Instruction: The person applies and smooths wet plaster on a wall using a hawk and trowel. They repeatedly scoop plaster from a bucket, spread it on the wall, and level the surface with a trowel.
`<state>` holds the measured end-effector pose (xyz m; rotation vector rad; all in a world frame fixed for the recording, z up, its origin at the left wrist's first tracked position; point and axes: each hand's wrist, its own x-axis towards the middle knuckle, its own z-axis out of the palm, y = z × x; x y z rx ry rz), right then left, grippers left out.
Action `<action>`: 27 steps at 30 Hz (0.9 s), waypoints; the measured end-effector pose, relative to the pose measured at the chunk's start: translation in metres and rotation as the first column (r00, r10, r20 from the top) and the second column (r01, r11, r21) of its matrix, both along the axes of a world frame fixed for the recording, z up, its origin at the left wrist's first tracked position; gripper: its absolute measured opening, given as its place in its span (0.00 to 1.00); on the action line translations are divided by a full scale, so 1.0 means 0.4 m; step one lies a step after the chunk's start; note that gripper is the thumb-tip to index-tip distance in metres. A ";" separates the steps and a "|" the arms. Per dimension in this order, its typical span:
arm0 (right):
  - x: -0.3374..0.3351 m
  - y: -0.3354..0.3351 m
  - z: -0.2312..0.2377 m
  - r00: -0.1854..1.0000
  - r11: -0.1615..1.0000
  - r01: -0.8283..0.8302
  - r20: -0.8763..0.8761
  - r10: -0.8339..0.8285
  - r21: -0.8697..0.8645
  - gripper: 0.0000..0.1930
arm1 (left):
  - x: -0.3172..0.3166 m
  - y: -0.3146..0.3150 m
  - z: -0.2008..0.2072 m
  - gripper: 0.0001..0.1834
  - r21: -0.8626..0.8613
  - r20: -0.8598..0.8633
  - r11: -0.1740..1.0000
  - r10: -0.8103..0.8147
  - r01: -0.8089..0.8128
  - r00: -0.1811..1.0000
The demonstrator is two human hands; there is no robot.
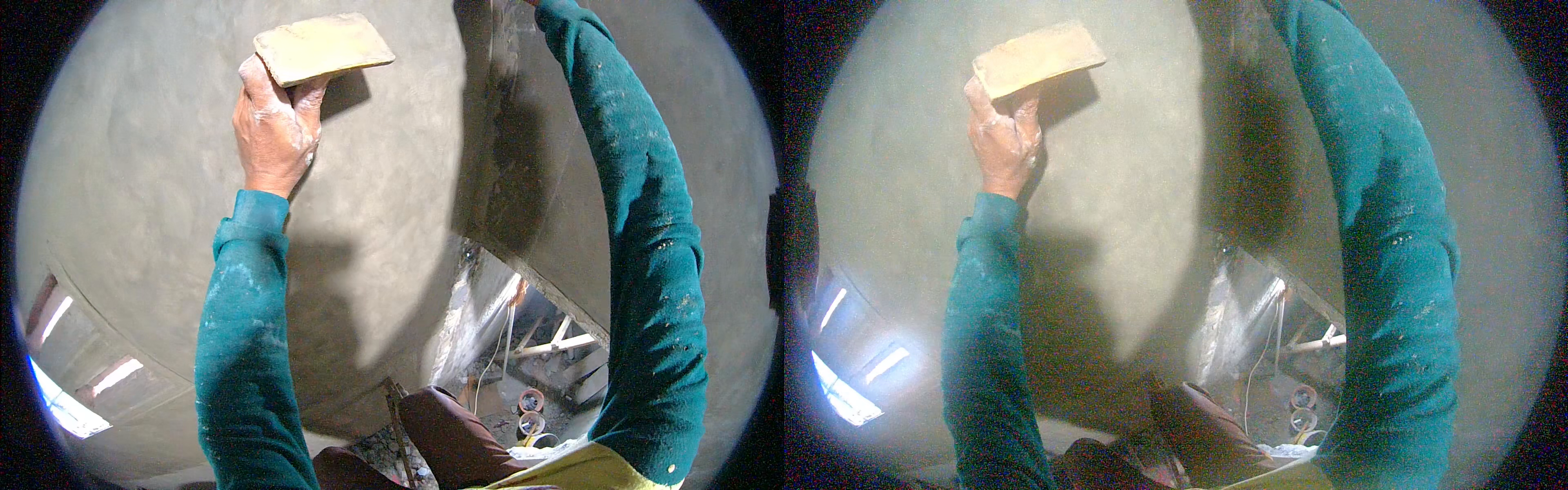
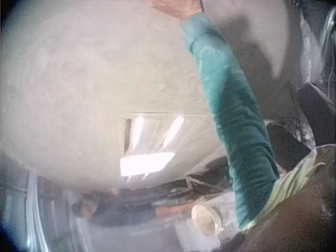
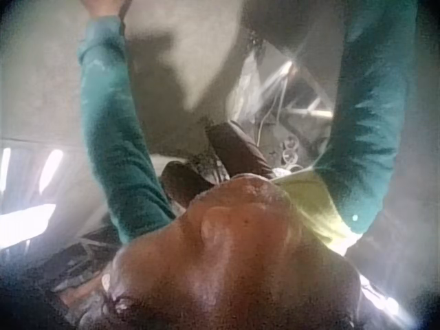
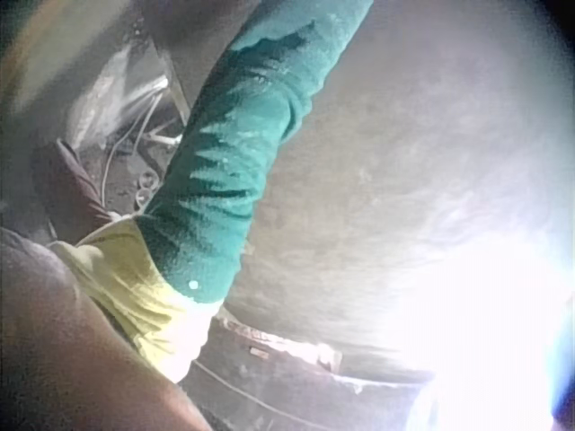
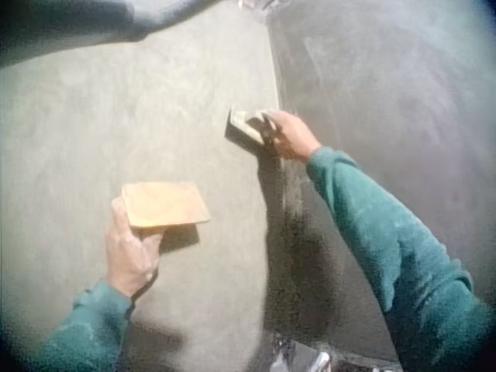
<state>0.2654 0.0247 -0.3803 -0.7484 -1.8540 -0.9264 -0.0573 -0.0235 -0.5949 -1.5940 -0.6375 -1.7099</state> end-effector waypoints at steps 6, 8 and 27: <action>-0.008 0.044 -0.010 0.969 0.972 0.224 -0.093 -0.230 -0.074 0.10 | -0.003 -0.007 -0.005 0.31 -0.004 -0.004 0.999 0.043 -0.043 0.999; -0.002 0.094 -0.020 0.974 0.973 0.227 -0.040 -0.225 0.048 0.10 | -0.013 -0.005 -0.008 0.31 -0.026 0.000 0.999 0.047 -0.047 0.999; 0.009 0.067 -0.105 0.966 0.964 0.259 0.003 -0.259 -0.064 0.09 | -0.011 -0.014 0.005 0.28 -0.016 -0.019 1.000 -0.008 0.007 1.000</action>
